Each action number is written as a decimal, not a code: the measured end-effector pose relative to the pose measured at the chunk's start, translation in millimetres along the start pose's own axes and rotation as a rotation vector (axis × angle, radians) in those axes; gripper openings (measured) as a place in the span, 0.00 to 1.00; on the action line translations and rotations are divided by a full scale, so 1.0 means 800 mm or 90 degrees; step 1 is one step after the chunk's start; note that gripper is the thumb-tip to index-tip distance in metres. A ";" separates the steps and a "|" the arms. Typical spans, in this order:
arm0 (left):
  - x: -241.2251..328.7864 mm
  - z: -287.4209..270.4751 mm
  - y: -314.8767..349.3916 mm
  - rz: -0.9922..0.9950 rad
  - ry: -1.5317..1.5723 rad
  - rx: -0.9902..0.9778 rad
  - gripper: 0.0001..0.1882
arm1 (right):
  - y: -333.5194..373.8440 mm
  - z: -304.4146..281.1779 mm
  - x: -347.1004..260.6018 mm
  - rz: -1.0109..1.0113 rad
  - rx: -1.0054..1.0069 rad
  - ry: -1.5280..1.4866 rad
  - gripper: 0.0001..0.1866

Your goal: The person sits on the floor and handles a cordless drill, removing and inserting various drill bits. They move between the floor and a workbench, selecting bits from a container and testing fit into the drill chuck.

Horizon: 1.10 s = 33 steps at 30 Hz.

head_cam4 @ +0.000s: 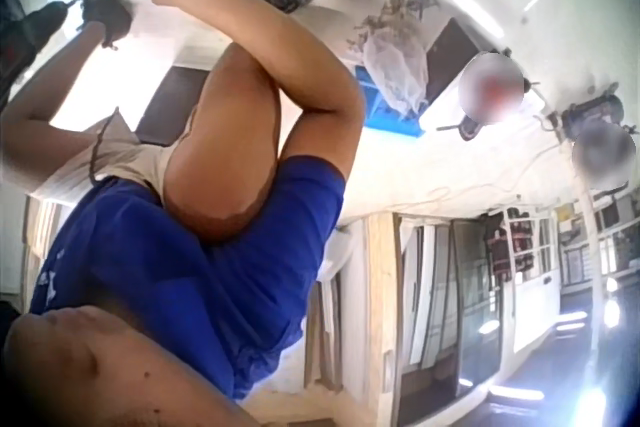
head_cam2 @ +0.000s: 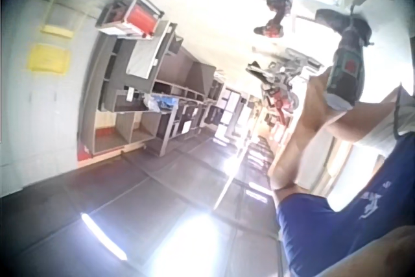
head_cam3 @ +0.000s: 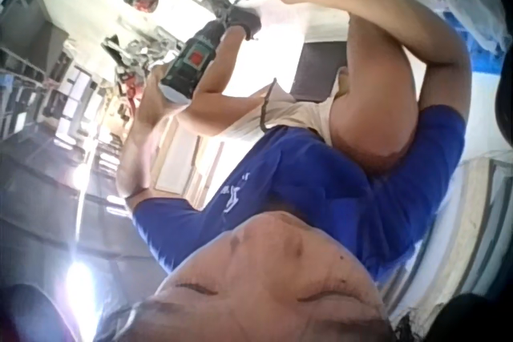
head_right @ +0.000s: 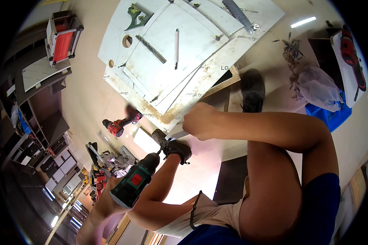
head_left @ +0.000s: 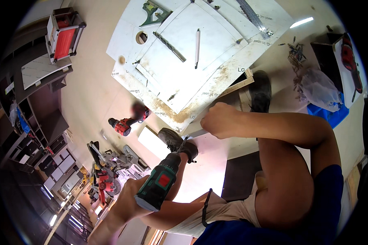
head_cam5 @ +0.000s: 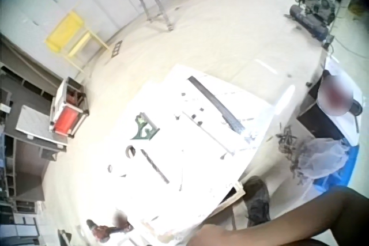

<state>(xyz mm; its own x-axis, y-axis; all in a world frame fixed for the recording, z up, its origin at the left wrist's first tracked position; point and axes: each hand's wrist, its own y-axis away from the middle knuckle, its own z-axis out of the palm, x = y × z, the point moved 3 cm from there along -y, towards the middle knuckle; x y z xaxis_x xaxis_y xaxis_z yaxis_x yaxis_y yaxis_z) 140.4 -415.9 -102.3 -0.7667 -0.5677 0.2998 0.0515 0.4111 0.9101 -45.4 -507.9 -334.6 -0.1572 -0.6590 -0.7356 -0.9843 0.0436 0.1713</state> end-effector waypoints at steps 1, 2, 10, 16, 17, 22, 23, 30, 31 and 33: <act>0.001 0.000 -0.001 0.008 0.000 0.009 0.15 | 0.000 0.000 0.000 -0.005 0.004 -0.004 0.04; 0.004 0.000 -0.001 0.016 0.001 0.019 0.15 | 0.000 0.002 0.001 -0.002 0.001 0.000 0.04; 0.005 -0.001 0.000 -0.024 0.035 -0.001 0.15 | 0.000 0.004 0.001 0.013 -0.007 0.004 0.04; 0.003 -0.001 0.001 -0.017 0.043 -0.008 0.15 | -0.002 0.004 -0.001 0.012 -0.020 0.014 0.04; 0.004 -0.002 0.000 -0.022 0.059 -0.006 0.15 | -0.002 0.004 -0.001 0.010 -0.017 0.017 0.04; 0.009 0.001 0.000 -0.048 0.051 -0.009 0.14 | -0.001 0.006 0.000 0.009 -0.005 0.024 0.04; 0.008 0.001 0.001 -0.048 0.059 -0.006 0.15 | -0.001 0.006 0.000 0.006 -0.001 0.027 0.04; 0.005 0.003 0.001 -0.054 0.049 0.009 0.15 | -0.001 0.009 0.001 0.004 0.015 0.037 0.04; 0.005 0.003 0.000 -0.053 0.050 0.007 0.15 | -0.001 0.009 0.001 0.007 0.016 0.038 0.04; 0.004 0.003 0.000 -0.051 0.052 0.003 0.15 | 0.000 0.010 0.001 0.009 0.014 0.038 0.04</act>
<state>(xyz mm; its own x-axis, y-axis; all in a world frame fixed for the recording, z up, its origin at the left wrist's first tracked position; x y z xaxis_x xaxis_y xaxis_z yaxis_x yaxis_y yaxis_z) 136.2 -416.1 -102.0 -0.7135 -0.6553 0.2481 -0.0117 0.3652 0.9309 -46.0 -502.5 -340.9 -0.1661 -0.7016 -0.6929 -0.9837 0.0691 0.1659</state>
